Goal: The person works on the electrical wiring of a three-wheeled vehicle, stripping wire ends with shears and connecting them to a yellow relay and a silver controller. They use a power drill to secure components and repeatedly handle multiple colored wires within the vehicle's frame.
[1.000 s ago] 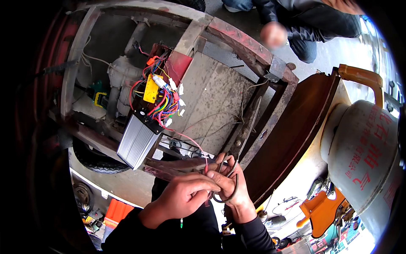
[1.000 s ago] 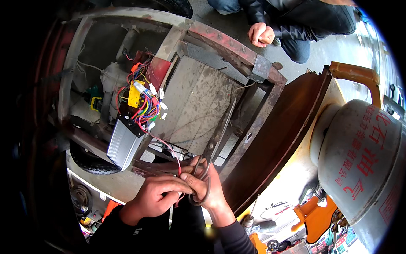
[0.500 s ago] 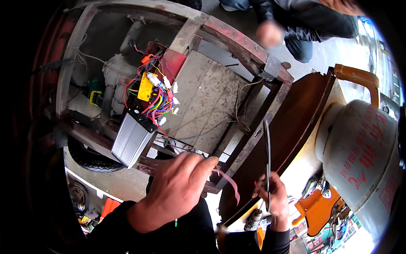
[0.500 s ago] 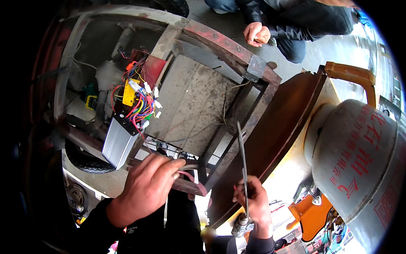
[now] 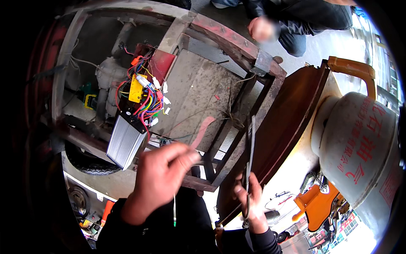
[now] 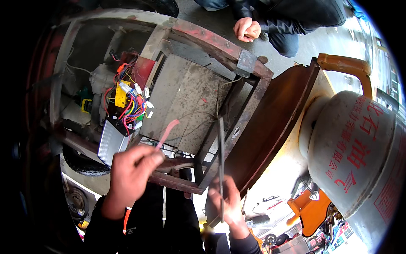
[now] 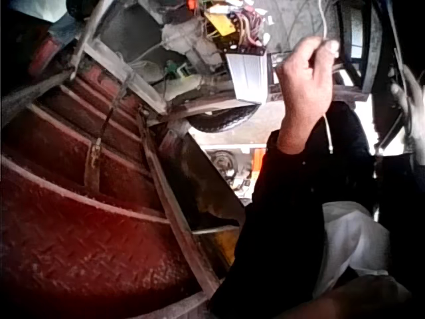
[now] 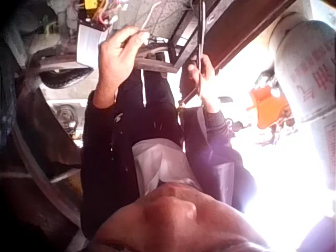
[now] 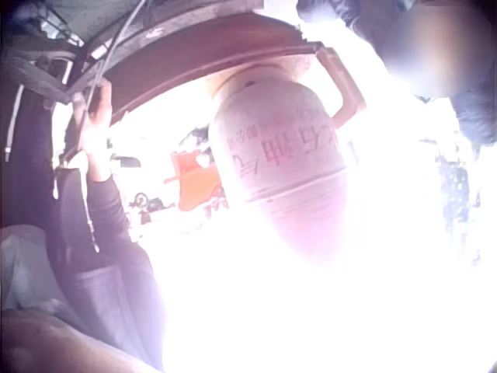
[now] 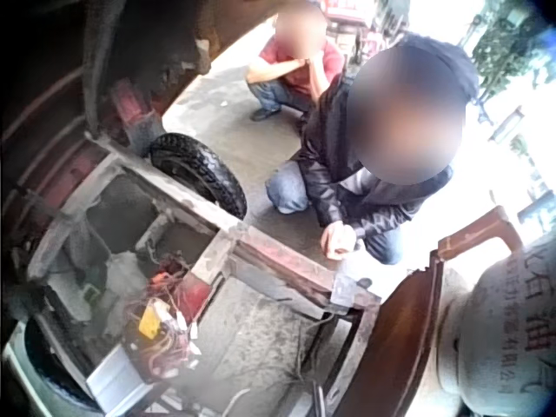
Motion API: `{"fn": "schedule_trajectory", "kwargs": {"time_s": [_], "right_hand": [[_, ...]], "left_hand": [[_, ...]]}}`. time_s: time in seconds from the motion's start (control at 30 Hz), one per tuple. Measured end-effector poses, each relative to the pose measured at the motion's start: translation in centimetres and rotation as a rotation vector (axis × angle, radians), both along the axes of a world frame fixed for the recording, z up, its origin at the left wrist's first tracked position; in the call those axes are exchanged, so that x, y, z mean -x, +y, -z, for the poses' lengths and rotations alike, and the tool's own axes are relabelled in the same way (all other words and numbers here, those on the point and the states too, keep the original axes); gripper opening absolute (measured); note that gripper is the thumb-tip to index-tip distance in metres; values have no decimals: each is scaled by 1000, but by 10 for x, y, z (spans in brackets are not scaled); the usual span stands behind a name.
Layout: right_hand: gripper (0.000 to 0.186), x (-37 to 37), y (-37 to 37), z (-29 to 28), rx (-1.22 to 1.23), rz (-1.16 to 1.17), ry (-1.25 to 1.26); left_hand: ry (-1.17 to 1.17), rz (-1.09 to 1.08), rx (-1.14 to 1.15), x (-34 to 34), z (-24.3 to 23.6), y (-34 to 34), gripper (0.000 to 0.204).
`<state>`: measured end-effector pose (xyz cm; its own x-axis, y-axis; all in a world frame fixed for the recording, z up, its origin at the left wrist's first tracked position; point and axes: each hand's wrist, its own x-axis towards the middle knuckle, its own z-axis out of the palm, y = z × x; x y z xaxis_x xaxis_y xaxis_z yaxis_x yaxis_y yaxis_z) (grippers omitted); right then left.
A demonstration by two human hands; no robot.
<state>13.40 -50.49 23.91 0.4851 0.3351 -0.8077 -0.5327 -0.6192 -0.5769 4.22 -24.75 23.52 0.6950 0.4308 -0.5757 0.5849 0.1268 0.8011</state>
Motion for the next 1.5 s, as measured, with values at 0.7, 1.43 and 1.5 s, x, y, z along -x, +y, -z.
{"fn": "schedule_trajectory", "kwargs": {"time_s": [0.7, 1.43, 1.5], "right_hand": [[33, -8, 46, -3, 52, -626, -382], [39, -13, 43, -4, 70, -695, -456], [38, -8, 43, -3, 87, -653, -447]], "left_hand": [[51, -161, 204, 23, 41, 6, 21], [77, -47, 325, 14, 38, 22, 16], [50, 3, 326, 13, 38, 18, 25]]}}
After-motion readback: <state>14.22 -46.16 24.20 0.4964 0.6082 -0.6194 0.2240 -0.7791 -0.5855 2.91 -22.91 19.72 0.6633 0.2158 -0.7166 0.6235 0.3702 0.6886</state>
